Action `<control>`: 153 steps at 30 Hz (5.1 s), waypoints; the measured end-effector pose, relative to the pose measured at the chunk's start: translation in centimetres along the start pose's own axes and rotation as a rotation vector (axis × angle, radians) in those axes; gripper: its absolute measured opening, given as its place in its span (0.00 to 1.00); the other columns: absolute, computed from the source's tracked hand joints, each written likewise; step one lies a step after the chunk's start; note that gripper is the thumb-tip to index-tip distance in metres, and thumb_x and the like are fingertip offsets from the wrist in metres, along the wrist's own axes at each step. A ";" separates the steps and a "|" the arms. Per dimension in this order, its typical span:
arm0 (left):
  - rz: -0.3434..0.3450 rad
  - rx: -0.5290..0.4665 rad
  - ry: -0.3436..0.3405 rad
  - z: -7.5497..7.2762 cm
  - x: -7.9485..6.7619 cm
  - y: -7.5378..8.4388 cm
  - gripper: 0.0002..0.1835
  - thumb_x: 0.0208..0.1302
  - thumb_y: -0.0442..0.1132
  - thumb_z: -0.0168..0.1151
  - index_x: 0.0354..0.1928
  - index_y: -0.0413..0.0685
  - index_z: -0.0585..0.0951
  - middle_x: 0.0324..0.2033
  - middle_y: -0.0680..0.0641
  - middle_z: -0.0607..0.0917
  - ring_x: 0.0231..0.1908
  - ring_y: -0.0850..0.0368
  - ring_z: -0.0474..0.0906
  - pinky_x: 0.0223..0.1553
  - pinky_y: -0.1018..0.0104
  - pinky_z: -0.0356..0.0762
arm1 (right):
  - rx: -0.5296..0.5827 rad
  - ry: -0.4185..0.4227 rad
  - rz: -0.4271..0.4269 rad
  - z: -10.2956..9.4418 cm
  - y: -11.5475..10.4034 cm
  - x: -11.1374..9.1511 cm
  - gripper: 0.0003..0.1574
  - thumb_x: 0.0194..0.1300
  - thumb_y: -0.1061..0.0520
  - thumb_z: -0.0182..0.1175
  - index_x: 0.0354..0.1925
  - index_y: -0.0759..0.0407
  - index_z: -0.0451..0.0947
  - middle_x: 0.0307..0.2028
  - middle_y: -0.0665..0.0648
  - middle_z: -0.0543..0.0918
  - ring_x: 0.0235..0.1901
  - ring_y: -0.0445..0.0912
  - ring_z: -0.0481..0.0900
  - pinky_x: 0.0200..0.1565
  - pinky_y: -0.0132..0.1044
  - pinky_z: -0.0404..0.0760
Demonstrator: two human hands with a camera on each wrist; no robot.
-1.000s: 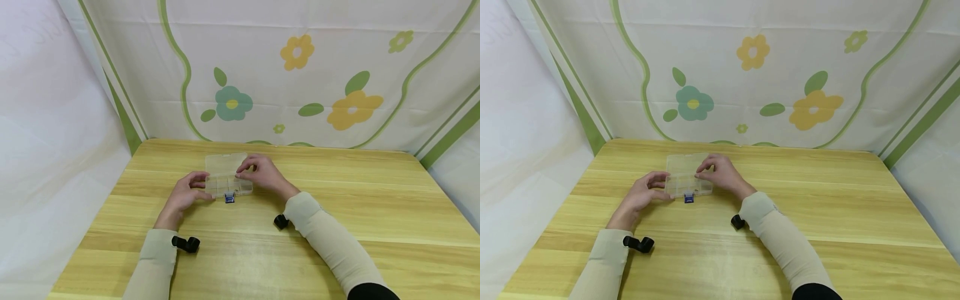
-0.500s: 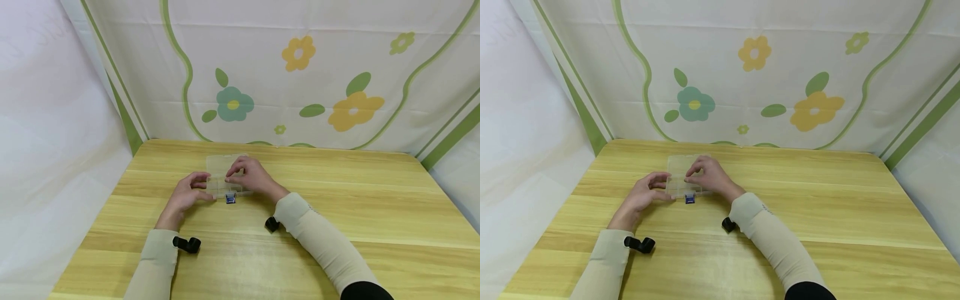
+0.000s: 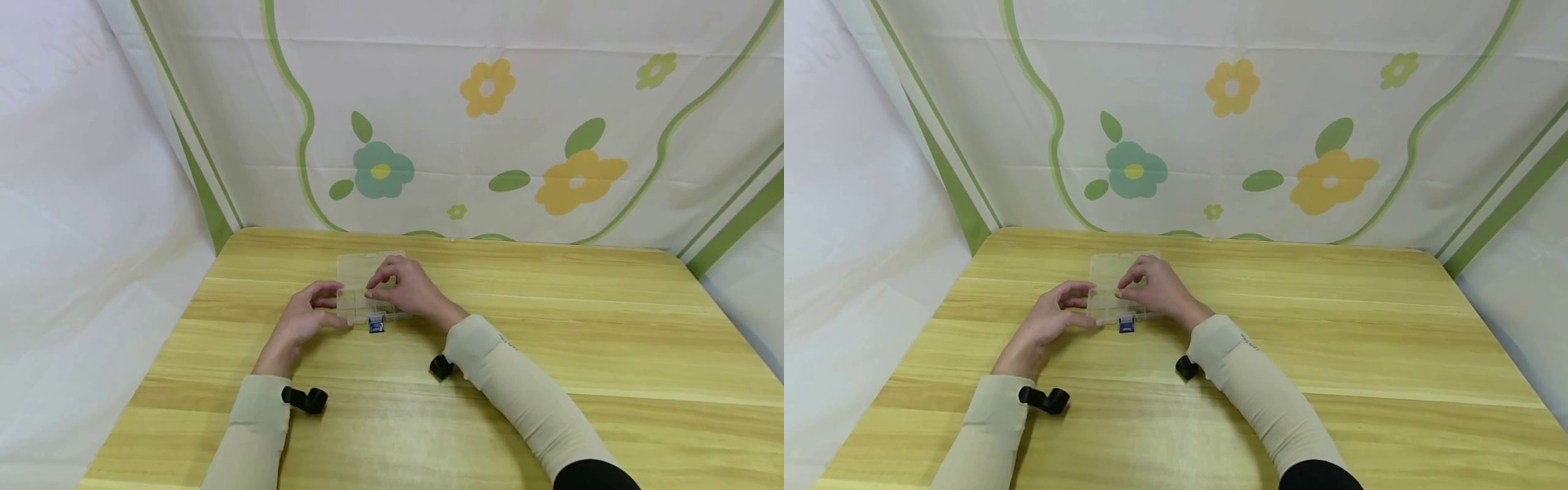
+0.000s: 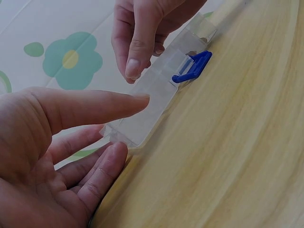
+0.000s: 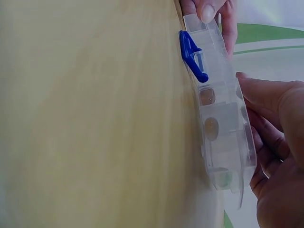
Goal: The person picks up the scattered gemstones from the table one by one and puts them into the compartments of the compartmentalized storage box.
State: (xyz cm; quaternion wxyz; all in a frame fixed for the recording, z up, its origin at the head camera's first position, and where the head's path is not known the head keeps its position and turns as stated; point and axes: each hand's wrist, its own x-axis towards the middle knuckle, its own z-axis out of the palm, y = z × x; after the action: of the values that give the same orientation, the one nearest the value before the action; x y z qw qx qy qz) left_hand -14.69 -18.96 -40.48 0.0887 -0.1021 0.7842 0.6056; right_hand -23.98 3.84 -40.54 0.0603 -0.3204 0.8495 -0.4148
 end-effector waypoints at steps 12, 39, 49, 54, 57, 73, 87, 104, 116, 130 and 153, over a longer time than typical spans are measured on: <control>-0.013 0.005 -0.009 0.0 0.3 -0.1 0.41 0.52 0.32 0.82 0.71 0.51 0.79 0.71 0.43 0.79 0.67 0.44 0.74 0.71 0.46 0.68 | -0.022 0.000 0.002 0.2 0.0 0.2 0.04 0.67 0.54 0.77 0.40 0.51 0.94 0.41 0.50 0.87 0.46 0.47 0.81 0.50 0.40 0.79; -0.011 0.011 -0.012 0.1 0.5 0.0 0.42 0.53 0.28 0.81 0.72 0.48 0.77 0.71 0.39 0.77 0.66 0.43 0.73 0.66 0.52 0.71 | 0.011 0.128 0.087 -2.7 1.8 -0.8 0.03 0.68 0.51 0.76 0.38 0.48 0.92 0.43 0.49 0.86 0.46 0.47 0.80 0.46 0.42 0.79; -0.018 -0.018 -0.005 0.1 0.4 0.0 0.43 0.51 0.26 0.81 0.72 0.46 0.78 0.70 0.39 0.78 0.65 0.42 0.74 0.67 0.50 0.70 | 0.060 0.210 0.154 -5.1 4.3 -1.3 0.06 0.68 0.50 0.76 0.40 0.49 0.92 0.45 0.50 0.90 0.47 0.49 0.82 0.50 0.45 0.80; -0.010 -0.012 -0.009 0.1 0.4 -0.1 0.43 0.51 0.27 0.82 0.72 0.47 0.78 0.70 0.39 0.78 0.65 0.43 0.74 0.66 0.51 0.70 | 0.052 0.242 0.191 -6.0 5.7 -1.4 0.09 0.68 0.49 0.76 0.43 0.50 0.92 0.48 0.51 0.89 0.49 0.49 0.83 0.51 0.46 0.82; -0.009 -0.010 -0.010 0.1 0.4 -0.2 0.43 0.52 0.28 0.82 0.72 0.47 0.78 0.70 0.40 0.78 0.65 0.43 0.74 0.66 0.51 0.70 | 0.067 0.252 0.226 -6.4 6.4 -1.5 0.11 0.67 0.48 0.77 0.44 0.50 0.91 0.49 0.52 0.89 0.49 0.50 0.83 0.50 0.46 0.83; -0.012 -0.018 0.003 0.2 0.2 -0.1 0.42 0.51 0.28 0.82 0.71 0.48 0.78 0.70 0.40 0.78 0.65 0.44 0.73 0.68 0.49 0.69 | 0.065 0.341 0.340 -8.0 8.3 -1.3 0.24 0.69 0.48 0.75 0.59 0.58 0.87 0.57 0.57 0.86 0.58 0.55 0.82 0.56 0.51 0.85; -0.009 -0.022 0.010 0.2 0.3 -0.1 0.41 0.51 0.27 0.82 0.70 0.47 0.79 0.69 0.40 0.79 0.64 0.43 0.74 0.67 0.50 0.70 | 0.096 0.405 0.433 -9.8 11.0 -0.8 0.26 0.69 0.51 0.75 0.60 0.60 0.86 0.58 0.63 0.87 0.58 0.58 0.83 0.64 0.52 0.80; -0.009 -0.019 0.001 0.1 0.6 -0.1 0.42 0.50 0.26 0.81 0.71 0.47 0.79 0.69 0.40 0.79 0.65 0.43 0.74 0.67 0.51 0.70 | 0.039 0.420 0.501 -10.1 11.7 0.9 0.20 0.70 0.56 0.73 0.56 0.62 0.87 0.58 0.64 0.87 0.58 0.58 0.83 0.64 0.52 0.80; -0.016 -0.014 -0.001 0.2 0.5 -0.3 0.42 0.51 0.26 0.81 0.71 0.47 0.78 0.69 0.40 0.78 0.64 0.44 0.74 0.65 0.52 0.71 | -0.042 0.410 0.521 -9.6 11.4 1.3 0.14 0.72 0.55 0.71 0.51 0.62 0.89 0.53 0.64 0.88 0.53 0.58 0.84 0.61 0.53 0.80; -0.020 -0.009 0.001 0.3 0.6 -0.1 0.42 0.51 0.27 0.82 0.70 0.47 0.79 0.68 0.40 0.79 0.64 0.43 0.74 0.67 0.50 0.70 | -0.088 0.405 0.532 -9.7 11.3 1.5 0.13 0.71 0.53 0.72 0.48 0.59 0.90 0.50 0.62 0.90 0.51 0.57 0.85 0.60 0.52 0.80; -0.017 -0.009 0.007 0.1 0.6 -0.2 0.42 0.51 0.27 0.81 0.71 0.47 0.79 0.68 0.40 0.79 0.64 0.43 0.74 0.66 0.51 0.71 | 0.030 0.456 0.485 -8.8 11.0 1.3 0.11 0.71 0.54 0.71 0.46 0.60 0.91 0.53 0.61 0.89 0.55 0.57 0.83 0.61 0.50 0.80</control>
State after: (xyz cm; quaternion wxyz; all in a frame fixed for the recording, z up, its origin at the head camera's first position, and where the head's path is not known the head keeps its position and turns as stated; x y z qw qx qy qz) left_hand -15.20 -18.92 -40.90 0.0907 -0.1113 0.7809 0.6080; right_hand -33.63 13.88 -42.79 -0.0294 -0.0067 0.8865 -0.4618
